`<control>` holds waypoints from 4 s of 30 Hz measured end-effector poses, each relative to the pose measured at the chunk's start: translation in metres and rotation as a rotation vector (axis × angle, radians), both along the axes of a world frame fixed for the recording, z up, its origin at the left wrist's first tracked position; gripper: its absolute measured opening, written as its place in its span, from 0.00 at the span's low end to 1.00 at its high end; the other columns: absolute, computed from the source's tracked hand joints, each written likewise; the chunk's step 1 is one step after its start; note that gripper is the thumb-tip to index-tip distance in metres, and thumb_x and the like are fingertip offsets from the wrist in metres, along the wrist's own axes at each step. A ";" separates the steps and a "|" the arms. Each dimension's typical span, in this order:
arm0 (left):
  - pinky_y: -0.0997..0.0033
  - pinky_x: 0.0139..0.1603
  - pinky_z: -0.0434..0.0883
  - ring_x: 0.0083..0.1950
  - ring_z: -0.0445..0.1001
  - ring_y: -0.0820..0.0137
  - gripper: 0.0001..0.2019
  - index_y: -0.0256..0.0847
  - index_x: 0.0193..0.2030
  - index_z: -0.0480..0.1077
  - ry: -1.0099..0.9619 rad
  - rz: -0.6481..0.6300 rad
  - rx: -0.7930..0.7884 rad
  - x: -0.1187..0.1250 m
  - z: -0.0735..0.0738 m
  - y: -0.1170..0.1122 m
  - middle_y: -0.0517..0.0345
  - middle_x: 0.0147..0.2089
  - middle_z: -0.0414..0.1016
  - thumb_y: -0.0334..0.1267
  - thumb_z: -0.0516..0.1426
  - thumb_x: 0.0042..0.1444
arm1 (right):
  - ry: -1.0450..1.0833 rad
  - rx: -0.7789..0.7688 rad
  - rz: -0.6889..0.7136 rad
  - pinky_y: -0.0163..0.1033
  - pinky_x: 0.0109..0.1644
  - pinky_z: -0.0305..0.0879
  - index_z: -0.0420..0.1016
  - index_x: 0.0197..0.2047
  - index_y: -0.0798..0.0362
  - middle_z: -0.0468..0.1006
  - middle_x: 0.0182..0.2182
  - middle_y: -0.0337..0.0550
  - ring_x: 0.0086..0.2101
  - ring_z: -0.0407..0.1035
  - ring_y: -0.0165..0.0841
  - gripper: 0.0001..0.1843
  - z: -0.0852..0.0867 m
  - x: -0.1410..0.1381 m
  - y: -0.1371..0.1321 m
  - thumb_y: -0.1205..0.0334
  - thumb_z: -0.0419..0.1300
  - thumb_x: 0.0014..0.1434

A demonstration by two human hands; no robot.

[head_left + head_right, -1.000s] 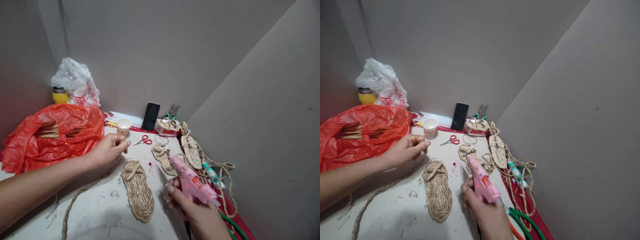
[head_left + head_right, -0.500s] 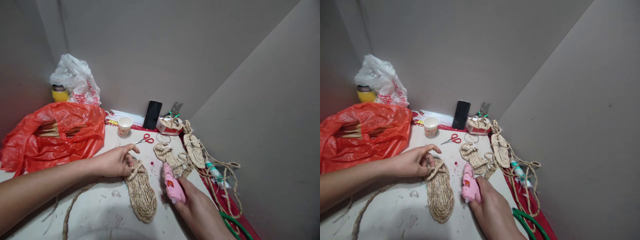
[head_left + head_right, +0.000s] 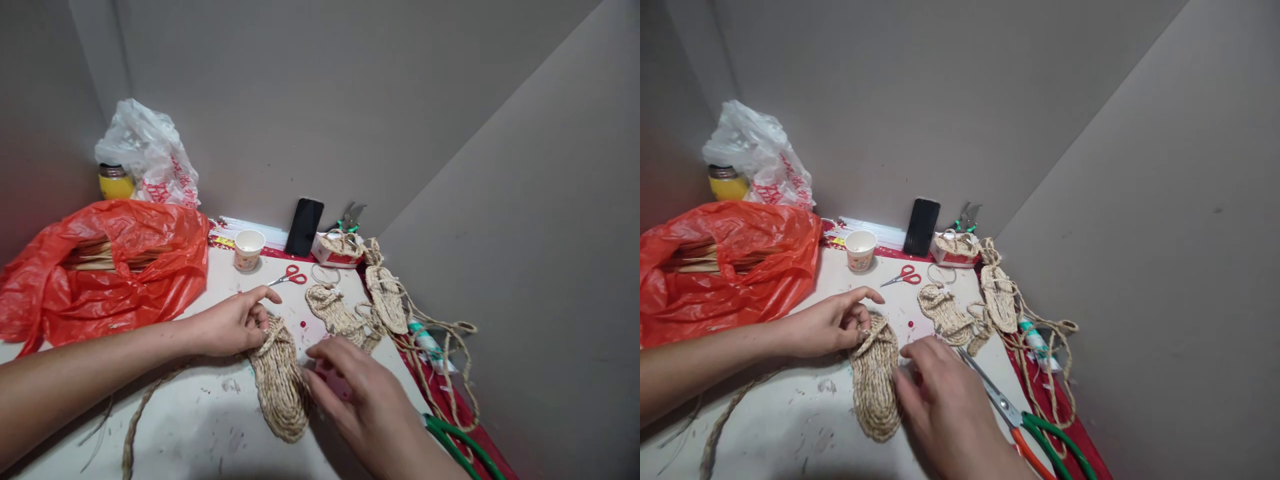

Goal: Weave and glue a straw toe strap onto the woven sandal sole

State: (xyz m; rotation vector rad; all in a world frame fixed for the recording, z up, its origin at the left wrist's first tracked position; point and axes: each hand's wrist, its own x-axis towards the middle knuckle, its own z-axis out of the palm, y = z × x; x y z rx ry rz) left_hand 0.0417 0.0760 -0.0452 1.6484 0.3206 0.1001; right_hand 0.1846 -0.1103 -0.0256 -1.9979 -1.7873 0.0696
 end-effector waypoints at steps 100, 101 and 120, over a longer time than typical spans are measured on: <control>0.74 0.27 0.51 0.24 0.54 0.78 0.27 0.41 0.53 0.57 -0.013 -0.020 -0.328 0.001 0.007 -0.006 0.71 0.25 0.64 0.26 0.55 0.43 | 0.115 0.262 0.094 0.51 0.49 0.61 0.69 0.37 0.54 0.72 0.40 0.51 0.45 0.65 0.44 0.09 -0.011 -0.022 0.047 0.71 0.58 0.51; 0.75 0.27 0.52 0.24 0.54 0.78 0.28 0.41 0.53 0.57 -0.011 -0.014 -0.333 0.001 0.007 -0.006 0.72 0.24 0.64 0.26 0.55 0.43 | 0.140 0.254 0.079 0.50 0.49 0.61 0.69 0.35 0.54 0.72 0.40 0.50 0.44 0.65 0.43 0.08 -0.013 -0.023 0.048 0.72 0.58 0.50; 0.75 0.24 0.52 0.21 0.56 0.79 0.33 0.42 0.58 0.57 0.005 0.035 -0.453 0.001 0.010 -0.011 0.71 0.24 0.67 0.25 0.55 0.41 | 0.334 0.225 0.030 0.46 0.48 0.61 0.62 0.29 0.50 0.72 0.38 0.45 0.44 0.66 0.40 0.09 -0.015 -0.025 0.049 0.74 0.55 0.48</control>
